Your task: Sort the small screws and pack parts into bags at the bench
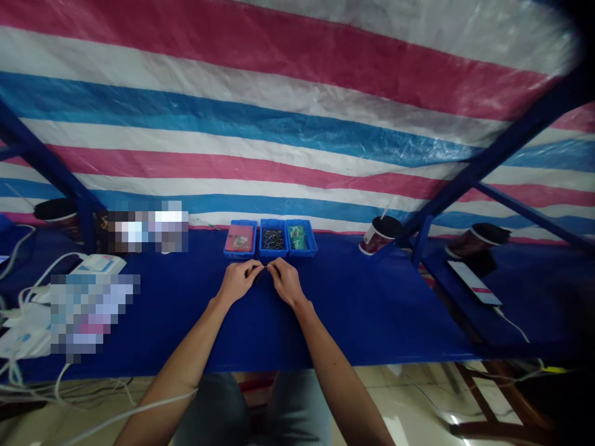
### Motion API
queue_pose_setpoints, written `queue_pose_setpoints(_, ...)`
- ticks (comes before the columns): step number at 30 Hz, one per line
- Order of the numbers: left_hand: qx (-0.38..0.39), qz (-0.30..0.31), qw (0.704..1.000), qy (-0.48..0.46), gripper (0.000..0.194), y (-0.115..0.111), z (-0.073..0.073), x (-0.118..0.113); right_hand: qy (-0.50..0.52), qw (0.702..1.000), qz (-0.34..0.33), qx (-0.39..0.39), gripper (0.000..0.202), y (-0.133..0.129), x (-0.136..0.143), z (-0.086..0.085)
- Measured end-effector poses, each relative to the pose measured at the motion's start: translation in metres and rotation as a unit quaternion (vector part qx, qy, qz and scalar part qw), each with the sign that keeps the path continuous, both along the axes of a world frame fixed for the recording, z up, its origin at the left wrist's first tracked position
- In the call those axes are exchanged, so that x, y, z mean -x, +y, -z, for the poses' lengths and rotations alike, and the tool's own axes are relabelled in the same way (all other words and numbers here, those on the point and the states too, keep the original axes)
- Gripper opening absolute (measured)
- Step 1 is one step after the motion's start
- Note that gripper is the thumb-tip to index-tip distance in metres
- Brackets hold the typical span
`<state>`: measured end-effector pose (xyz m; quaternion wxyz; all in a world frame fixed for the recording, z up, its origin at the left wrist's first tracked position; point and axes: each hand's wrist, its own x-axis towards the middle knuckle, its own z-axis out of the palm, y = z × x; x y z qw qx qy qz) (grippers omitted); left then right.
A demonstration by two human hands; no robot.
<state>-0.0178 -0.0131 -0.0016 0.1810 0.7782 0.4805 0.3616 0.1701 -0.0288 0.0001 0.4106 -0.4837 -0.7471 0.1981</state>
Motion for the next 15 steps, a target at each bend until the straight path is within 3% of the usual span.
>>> queue_pose_setpoints(15,0.012,-0.004,1.000,0.015,0.029,0.0020,0.0029,0.0024,0.055,0.998,-0.013,-0.013,0.018,0.0035,-0.0005,0.0059)
